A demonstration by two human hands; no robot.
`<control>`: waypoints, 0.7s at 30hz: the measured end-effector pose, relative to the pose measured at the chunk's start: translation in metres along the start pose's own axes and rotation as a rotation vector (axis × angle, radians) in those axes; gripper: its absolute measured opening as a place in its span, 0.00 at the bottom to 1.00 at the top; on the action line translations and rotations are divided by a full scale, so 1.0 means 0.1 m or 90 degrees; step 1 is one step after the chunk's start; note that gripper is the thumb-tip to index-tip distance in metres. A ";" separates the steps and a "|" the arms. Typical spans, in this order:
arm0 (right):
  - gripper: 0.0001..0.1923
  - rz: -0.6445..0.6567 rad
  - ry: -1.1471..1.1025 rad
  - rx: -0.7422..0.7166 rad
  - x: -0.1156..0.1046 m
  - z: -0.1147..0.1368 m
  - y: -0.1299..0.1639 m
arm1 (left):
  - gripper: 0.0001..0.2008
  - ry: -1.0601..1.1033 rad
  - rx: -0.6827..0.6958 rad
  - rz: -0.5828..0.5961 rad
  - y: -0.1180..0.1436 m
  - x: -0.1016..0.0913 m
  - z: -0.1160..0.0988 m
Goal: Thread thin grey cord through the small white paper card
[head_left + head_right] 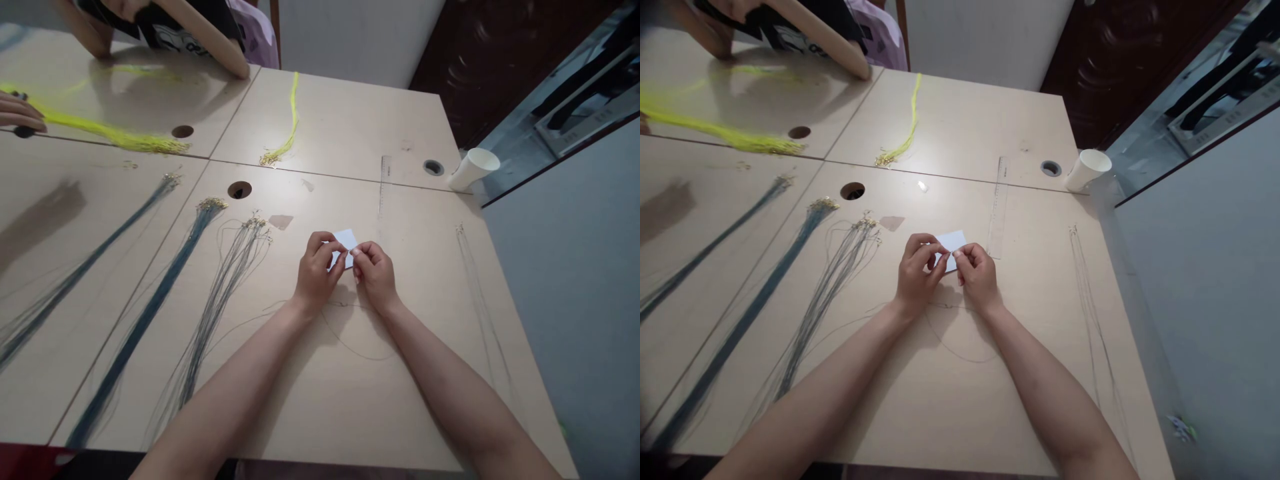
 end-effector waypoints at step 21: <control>0.07 -0.003 -0.009 -0.006 -0.01 -0.01 -0.01 | 0.02 0.018 -0.017 -0.015 0.00 -0.01 -0.01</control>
Point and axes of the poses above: each hand's wrist, its own y-axis away from the middle knuckle, its own x-axis out of the palm, z = x × y, the point moved 1 cm from there along -y, towards the middle knuckle, and after that the axes turned 15 degrees about x, right-handed, at the moved point
